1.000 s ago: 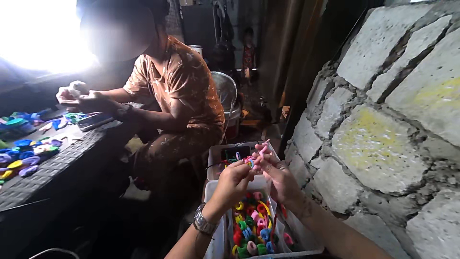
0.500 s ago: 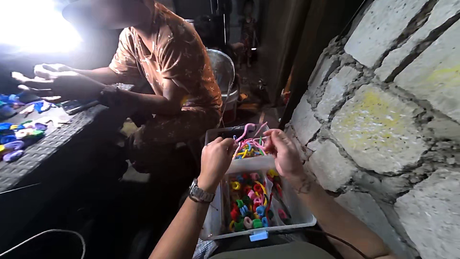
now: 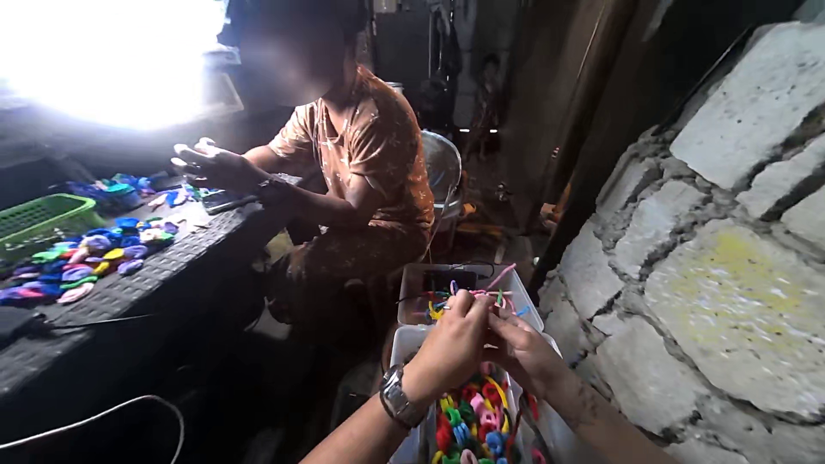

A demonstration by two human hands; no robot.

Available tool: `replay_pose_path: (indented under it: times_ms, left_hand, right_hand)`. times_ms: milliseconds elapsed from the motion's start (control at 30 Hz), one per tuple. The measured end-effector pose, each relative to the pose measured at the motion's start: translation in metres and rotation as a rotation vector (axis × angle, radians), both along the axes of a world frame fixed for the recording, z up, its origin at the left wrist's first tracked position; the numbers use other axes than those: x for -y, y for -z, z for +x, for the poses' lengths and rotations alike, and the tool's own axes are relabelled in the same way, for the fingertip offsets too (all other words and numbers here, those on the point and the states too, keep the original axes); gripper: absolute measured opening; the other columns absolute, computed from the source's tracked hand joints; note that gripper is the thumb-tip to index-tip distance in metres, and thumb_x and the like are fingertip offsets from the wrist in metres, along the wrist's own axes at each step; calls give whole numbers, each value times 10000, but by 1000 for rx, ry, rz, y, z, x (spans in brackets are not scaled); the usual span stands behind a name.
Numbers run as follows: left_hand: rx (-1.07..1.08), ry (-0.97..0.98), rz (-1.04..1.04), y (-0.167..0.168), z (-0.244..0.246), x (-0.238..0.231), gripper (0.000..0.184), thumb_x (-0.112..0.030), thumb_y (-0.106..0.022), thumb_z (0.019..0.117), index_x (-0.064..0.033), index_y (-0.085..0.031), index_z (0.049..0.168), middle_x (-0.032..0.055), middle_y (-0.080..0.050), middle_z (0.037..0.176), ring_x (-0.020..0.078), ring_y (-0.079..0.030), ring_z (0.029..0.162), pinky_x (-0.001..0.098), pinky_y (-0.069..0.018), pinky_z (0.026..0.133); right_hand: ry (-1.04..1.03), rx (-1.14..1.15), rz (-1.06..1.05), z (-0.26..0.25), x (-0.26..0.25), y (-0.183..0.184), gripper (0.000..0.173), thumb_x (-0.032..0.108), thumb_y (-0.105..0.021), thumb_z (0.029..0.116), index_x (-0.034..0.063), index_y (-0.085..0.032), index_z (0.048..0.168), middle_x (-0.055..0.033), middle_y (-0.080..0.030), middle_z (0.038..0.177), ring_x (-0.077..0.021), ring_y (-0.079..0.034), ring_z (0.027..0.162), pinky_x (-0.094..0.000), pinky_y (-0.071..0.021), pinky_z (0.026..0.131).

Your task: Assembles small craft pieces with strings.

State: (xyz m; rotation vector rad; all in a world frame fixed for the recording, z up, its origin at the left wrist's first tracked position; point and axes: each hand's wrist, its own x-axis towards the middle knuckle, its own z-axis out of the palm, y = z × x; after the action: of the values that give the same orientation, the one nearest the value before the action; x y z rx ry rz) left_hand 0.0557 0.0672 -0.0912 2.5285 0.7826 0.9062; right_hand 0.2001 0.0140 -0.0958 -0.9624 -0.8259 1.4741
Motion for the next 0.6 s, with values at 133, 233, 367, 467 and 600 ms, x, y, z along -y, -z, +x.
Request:
replay_pose_path:
  times_ms: [133, 233, 367, 467, 600]
  left_hand:
    - [49, 31, 11, 4, -1, 0, 396, -27, -599, 944, -4, -635, 1338, 194, -625, 1140, 286, -663, 994, 402, -584, 865]
    - [77, 85, -23, 5, -5, -2, 404, 26, -542, 967, 6, -618, 1363, 201, -627, 1186, 276, -670, 1032, 388, -584, 888]
    - [285, 93, -90, 7, -7, -6, 241, 6, -601, 949, -3, -716, 1160, 139, -671, 988, 172, -667, 884, 274, -567, 821]
    - [428, 90, -242, 5, -11, -9, 155, -42, -632, 961, 16, -715, 1077, 103, -677, 966, 97, -659, 858, 226, -563, 790]
    - [524, 89, -231, 5, -12, -8, 121, -56, -661, 956, 18, -722, 1029, 73, -676, 940, 52, -649, 832, 190, -558, 769]
  right_hand:
    - [104, 23, 16, -2, -3, 3, 175, 36, -496, 1046, -8, -613, 1169, -105, -730, 968, -190, -730, 846, -359, -629, 751]
    - [175, 42, 22, -4, -2, 5, 144, 12, -513, 1024, -6, -620, 1119, -92, -716, 933, -164, -713, 804, -321, -617, 722]
    - [215, -24, 37, -4, -3, 6, 147, 76, -484, 1057, 48, -626, 1088, -60, -708, 893, -123, -687, 750, -265, -583, 651]
    - [101, 123, 277, 4, -2, 13, 158, 139, -474, 1050, 137, -631, 1054, 6, -703, 995, -106, -692, 851, -280, -599, 728]
    - [70, 753, 540, 9, -4, 26, 216, 193, -559, 977, 62, -725, 1019, -35, -670, 1082, -50, -647, 952, -237, -561, 815]
